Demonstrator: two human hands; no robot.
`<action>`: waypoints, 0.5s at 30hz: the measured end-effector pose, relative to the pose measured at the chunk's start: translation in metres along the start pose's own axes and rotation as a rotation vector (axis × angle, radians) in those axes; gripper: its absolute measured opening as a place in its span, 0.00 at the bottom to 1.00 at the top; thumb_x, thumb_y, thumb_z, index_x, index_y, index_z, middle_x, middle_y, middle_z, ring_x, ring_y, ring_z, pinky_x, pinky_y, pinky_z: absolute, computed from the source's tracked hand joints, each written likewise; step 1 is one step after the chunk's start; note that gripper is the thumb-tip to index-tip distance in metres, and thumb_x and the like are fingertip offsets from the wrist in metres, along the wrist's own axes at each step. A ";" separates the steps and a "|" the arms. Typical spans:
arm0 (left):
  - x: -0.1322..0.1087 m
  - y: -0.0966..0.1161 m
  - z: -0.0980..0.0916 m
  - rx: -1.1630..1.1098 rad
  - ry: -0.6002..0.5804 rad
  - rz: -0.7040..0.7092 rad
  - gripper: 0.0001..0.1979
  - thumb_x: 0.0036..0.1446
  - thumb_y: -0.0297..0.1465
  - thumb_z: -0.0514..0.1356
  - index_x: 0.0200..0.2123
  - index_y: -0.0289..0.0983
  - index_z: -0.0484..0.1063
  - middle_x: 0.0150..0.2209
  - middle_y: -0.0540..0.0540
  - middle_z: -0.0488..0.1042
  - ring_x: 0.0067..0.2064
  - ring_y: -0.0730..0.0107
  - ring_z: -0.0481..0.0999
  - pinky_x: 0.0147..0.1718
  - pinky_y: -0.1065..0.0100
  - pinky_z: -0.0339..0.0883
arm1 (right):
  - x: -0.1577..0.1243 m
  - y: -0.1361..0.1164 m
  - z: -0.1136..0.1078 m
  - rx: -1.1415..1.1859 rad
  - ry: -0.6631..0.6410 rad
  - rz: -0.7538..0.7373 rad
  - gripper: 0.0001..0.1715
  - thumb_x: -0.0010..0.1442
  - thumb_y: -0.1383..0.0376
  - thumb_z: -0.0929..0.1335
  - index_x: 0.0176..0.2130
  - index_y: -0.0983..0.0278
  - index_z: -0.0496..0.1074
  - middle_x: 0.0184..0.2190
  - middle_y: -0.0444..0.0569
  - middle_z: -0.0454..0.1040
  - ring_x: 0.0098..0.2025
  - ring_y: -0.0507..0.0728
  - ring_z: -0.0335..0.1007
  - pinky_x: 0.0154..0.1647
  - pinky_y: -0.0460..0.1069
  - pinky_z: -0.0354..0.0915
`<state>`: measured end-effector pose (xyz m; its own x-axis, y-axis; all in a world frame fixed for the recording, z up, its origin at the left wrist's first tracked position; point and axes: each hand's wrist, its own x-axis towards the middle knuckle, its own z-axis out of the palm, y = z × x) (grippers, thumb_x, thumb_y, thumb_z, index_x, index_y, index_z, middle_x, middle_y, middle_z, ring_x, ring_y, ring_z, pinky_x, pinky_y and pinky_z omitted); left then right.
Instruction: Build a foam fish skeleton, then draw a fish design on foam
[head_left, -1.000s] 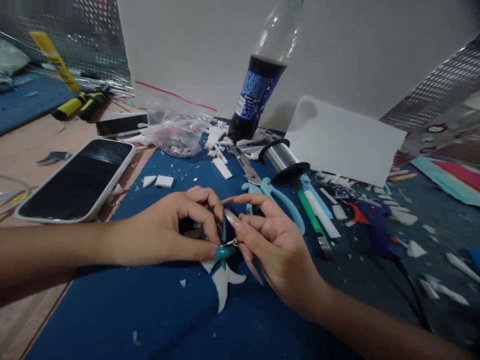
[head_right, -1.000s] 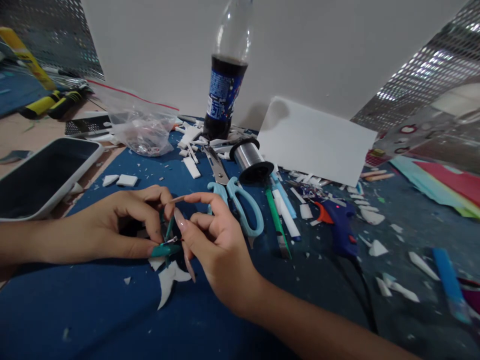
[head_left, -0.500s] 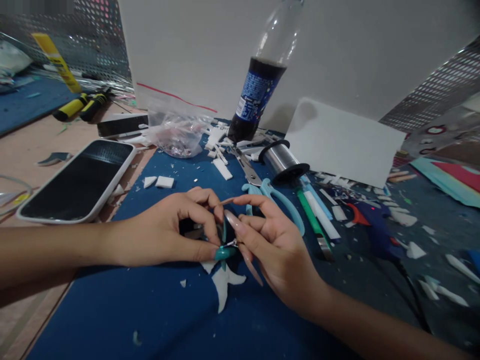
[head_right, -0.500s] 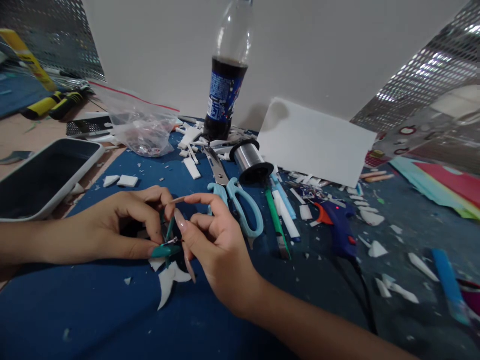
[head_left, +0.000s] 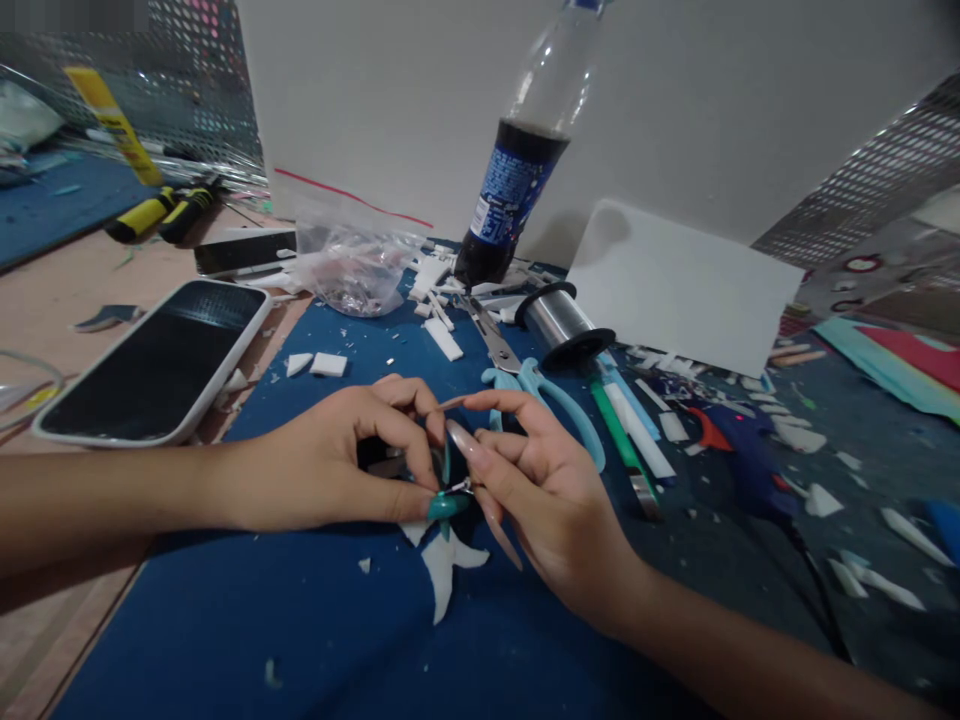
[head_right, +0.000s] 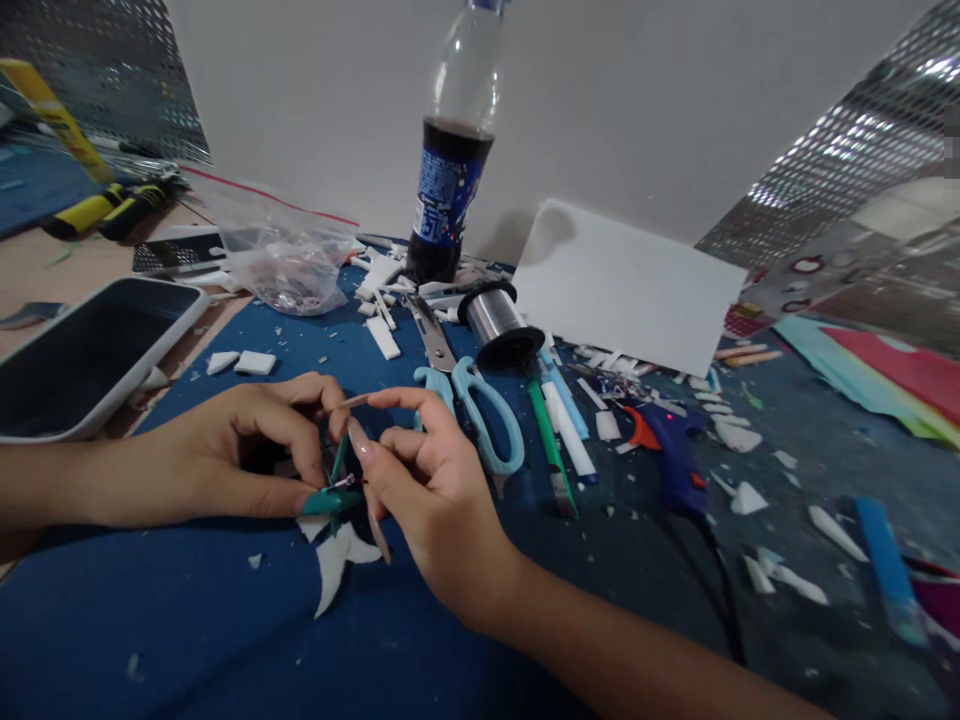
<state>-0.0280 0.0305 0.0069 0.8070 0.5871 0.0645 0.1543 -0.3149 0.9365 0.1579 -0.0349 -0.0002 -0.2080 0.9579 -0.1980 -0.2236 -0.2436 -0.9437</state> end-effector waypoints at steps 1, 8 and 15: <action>0.000 0.000 0.000 0.004 -0.002 -0.002 0.05 0.51 0.30 0.66 0.24 0.38 0.77 0.38 0.49 0.69 0.42 0.72 0.69 0.46 0.69 0.65 | 0.000 0.000 0.000 -0.003 0.001 0.000 0.10 0.63 0.66 0.67 0.45 0.61 0.63 0.15 0.34 0.65 0.12 0.43 0.55 0.11 0.38 0.52; 0.001 0.000 0.001 -0.003 0.008 -0.004 0.04 0.50 0.29 0.67 0.24 0.38 0.77 0.38 0.48 0.69 0.42 0.72 0.70 0.46 0.69 0.66 | 0.000 -0.001 0.000 -0.020 0.011 0.003 0.11 0.62 0.66 0.67 0.45 0.61 0.63 0.15 0.34 0.64 0.11 0.44 0.55 0.10 0.39 0.51; 0.000 -0.001 0.001 -0.015 0.003 -0.011 0.04 0.50 0.29 0.67 0.25 0.38 0.77 0.38 0.49 0.68 0.42 0.73 0.70 0.46 0.69 0.65 | 0.000 0.000 0.000 0.009 -0.004 -0.003 0.10 0.63 0.66 0.67 0.45 0.60 0.63 0.15 0.34 0.65 0.12 0.43 0.55 0.11 0.37 0.52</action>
<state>-0.0274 0.0303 0.0060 0.8038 0.5923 0.0554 0.1544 -0.2978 0.9421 0.1584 -0.0350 -0.0005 -0.2108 0.9579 -0.1946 -0.2330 -0.2426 -0.9417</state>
